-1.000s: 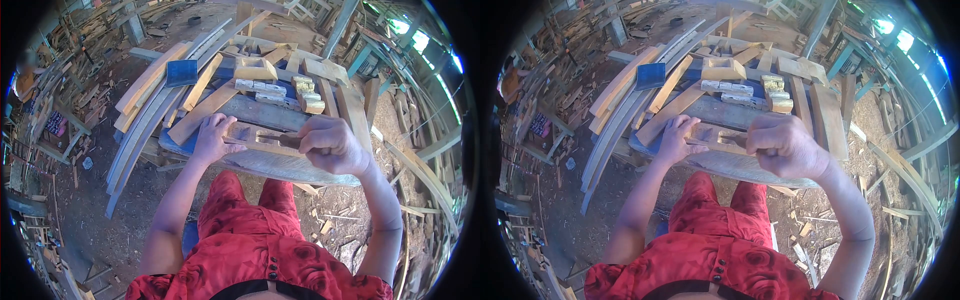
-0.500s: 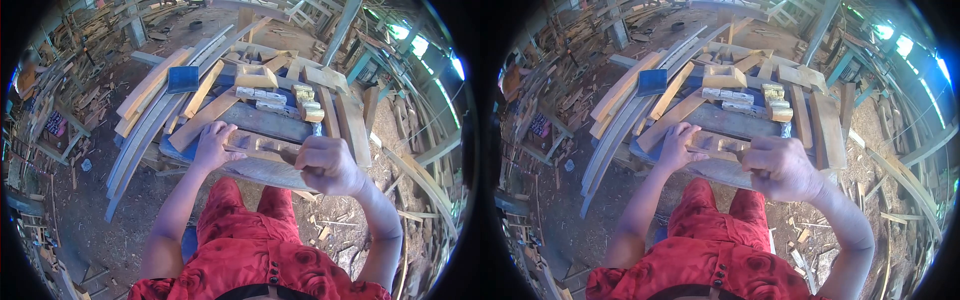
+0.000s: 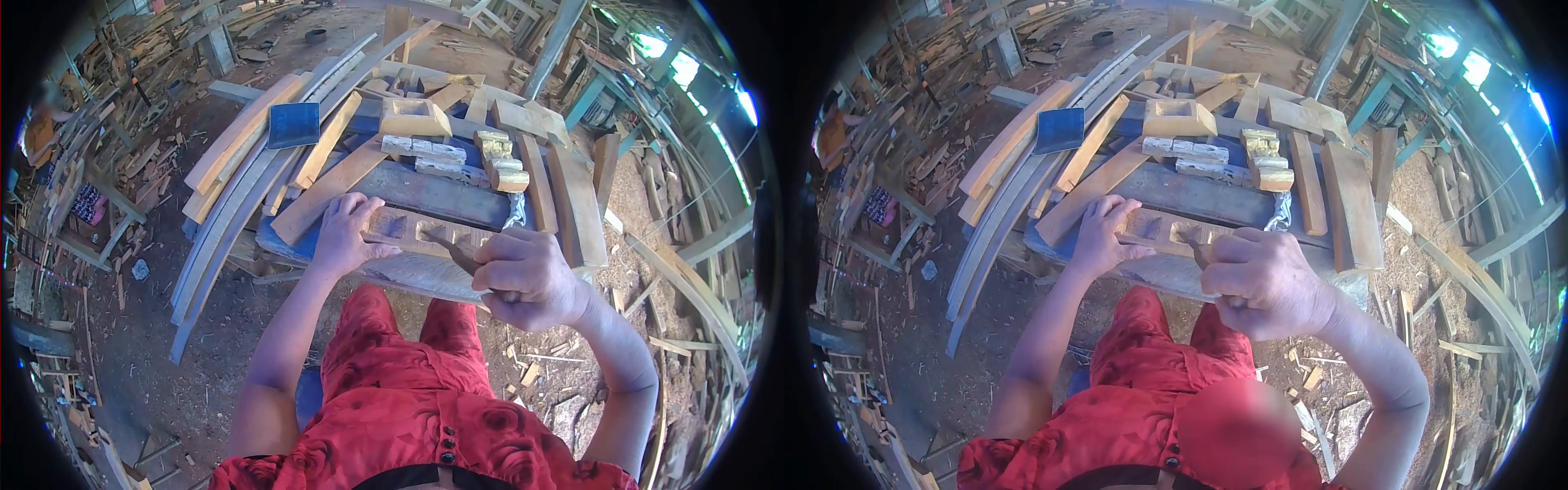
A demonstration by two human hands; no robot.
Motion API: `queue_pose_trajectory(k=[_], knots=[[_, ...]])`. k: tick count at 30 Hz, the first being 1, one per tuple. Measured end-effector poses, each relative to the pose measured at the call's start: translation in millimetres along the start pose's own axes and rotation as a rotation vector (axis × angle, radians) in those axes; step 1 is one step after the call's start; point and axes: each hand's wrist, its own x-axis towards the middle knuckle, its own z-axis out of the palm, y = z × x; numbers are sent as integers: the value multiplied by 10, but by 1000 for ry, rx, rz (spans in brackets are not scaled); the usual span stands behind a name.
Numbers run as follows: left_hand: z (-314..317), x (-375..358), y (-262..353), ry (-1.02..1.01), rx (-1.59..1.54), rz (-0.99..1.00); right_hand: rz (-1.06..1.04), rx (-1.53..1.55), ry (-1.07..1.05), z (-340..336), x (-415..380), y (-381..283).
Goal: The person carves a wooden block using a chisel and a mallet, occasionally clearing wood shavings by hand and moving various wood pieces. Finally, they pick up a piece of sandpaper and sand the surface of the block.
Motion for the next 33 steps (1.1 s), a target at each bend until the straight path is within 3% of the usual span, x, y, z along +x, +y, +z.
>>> queue_pose_trajectory(k=[7, 10, 15, 17, 22, 26, 29, 32, 33], knots=[[-4, -13, -5, -12, -12, -18, 143, 150, 22, -152, -15, 194], [-12, 8, 22, -8, -9, -9, 45, -15, -16, -65, 1, 133], [-18, 5, 34, -6, -7, -23, 3, 31, -156, -202, 9, 108], [-15, 1, 24, -12, -7, -18, 171, 124, -62, -244, 22, 148], [-26, -15, 25, -3, -1, -24, 37, 2, -8, -91, -30, 94], [-3, -8, 23, 19, 35, 22, 147, 218, 67, -168, -89, 168], [4, 0, 11, 64, 51, 75, 147, 165, 184, -92, -158, 198], [-10, -34, -5, 83, -11, 104, 231, 112, -5, -173, -310, 55], [-27, -72, 2, 78, -3, 101, 144, 116, 108, -136, -317, 13]])
